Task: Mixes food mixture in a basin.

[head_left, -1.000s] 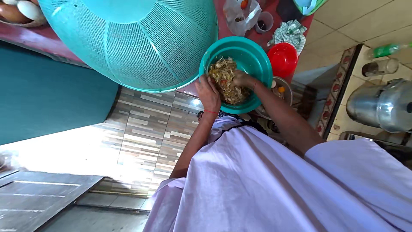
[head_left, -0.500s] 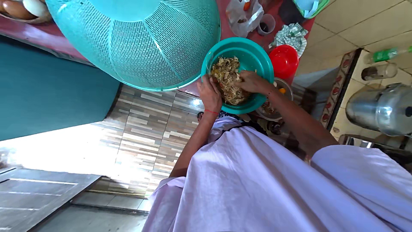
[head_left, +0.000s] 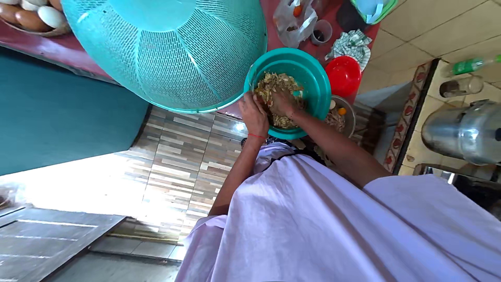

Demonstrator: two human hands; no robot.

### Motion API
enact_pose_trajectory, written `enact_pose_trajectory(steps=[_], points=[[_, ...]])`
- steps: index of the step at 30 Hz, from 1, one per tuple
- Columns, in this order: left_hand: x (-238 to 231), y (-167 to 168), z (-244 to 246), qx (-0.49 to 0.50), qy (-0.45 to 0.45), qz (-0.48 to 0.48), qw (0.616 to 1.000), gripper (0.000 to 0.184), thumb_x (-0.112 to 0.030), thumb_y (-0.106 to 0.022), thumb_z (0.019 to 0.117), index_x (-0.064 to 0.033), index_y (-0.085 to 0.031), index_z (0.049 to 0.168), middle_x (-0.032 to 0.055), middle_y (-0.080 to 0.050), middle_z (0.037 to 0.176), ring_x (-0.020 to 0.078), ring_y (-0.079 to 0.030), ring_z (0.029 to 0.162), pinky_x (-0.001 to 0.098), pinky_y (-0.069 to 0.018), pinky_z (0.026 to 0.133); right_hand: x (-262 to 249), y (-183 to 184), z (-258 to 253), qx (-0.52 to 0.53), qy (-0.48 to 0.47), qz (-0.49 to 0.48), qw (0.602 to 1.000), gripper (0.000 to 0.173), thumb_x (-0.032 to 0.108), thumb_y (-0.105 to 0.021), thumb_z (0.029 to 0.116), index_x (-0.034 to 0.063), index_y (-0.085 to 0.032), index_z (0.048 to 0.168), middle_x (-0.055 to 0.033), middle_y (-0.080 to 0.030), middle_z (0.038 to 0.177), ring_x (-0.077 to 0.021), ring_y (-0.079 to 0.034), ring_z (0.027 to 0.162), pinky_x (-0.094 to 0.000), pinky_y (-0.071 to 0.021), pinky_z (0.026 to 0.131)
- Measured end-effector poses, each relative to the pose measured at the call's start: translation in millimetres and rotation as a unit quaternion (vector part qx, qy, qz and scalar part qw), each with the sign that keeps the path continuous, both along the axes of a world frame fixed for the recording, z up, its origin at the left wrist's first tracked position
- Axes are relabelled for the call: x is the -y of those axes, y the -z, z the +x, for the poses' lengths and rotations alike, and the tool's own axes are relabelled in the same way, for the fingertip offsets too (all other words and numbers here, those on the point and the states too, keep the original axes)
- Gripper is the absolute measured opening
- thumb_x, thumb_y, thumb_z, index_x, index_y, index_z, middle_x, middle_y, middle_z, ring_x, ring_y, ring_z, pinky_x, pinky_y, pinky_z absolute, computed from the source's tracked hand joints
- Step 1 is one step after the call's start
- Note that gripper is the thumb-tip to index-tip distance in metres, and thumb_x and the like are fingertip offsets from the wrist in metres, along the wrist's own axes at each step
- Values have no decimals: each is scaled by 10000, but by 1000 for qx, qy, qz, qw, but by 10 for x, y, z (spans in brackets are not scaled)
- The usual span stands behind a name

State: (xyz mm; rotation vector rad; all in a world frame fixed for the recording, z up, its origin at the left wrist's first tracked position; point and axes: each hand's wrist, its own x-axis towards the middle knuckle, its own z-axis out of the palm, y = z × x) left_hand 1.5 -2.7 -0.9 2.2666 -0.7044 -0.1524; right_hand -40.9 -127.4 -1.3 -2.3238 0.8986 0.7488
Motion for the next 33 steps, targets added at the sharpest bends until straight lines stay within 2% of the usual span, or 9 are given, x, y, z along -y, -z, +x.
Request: enact_pose_trajectory(steps=[3,5,8,13,16,20,25,28,33], points=[[-22,-6,7,-3,2,3,1000,335,-144,-390,1093,84,-571,1259,285,-642,1075,433,-633,1022,502,-510,918,78,-28,-74,43,-23,-8,999,403,198,-707,922,-42,-656,1242,-279,-629,1297,-458,-595,1241,-635,-495,986],[-19,-8,7,-6,0,2,1000,337,-146,-390,1094,81,-571,1265,286,-642,1078,434,-631,1023,498,-510,916,156,-82,-138,60,-30,-28,997,350,162,-685,928,-31,-680,1221,-270,-679,1203,-447,-643,1169,-629,-510,959],[-14,-21,6,-7,3,1,1000,328,-138,-396,1090,82,-575,1256,288,-643,1067,433,-635,1009,504,-514,900,292,-181,-227,30,-34,-74,996,396,237,-683,944,-4,-677,1259,-275,-676,1214,-464,-646,1153,-646,-513,918],[-12,-22,-5,-7,4,-1,1000,327,-128,-392,1088,88,-575,1252,284,-660,1081,440,-641,1017,517,-508,917,457,-381,-288,-35,-26,-60,997,688,568,-712,901,148,-600,1434,-282,-510,1465,-493,-537,1293,-686,-463,972],[-8,-8,-9,0,-1,-3,1000,319,-126,-398,1087,82,-581,1245,284,-657,1053,443,-640,997,510,-515,890,379,-450,-192,53,-54,-90,993,529,405,-716,927,184,-641,1401,-225,-508,1497,-492,-483,1339,-689,-419,1017],[-3,8,-11,0,-4,-3,1000,310,-127,-397,1088,70,-576,1247,272,-653,1040,429,-636,984,501,-518,872,281,-189,64,152,-66,-51,985,301,93,-567,1001,48,-706,1264,-222,-646,1317,-413,-586,1271,-553,-474,1071],[-10,5,-13,3,-6,-7,1000,288,-112,-416,1082,74,-584,1222,269,-651,1042,419,-634,969,494,-519,865,295,12,105,123,-100,70,985,491,74,-671,939,68,-599,1425,-257,-646,1321,-446,-594,1265,-616,-443,1088],[-2,15,-12,1,-3,-2,1000,293,-122,-408,1085,65,-584,1226,265,-648,1039,417,-636,972,493,-520,871,279,37,7,115,-120,60,984,493,131,-740,908,37,-623,1377,-255,-654,1298,-444,-609,1237,-614,-461,1062],[1,14,-7,3,-3,2,1000,287,-127,-420,1084,64,-585,1221,266,-644,1041,424,-631,973,496,-517,872,159,16,-113,123,-144,32,981,395,97,-665,936,-5,-637,1316,-269,-689,1171,-457,-663,1117,-622,-511,955]])
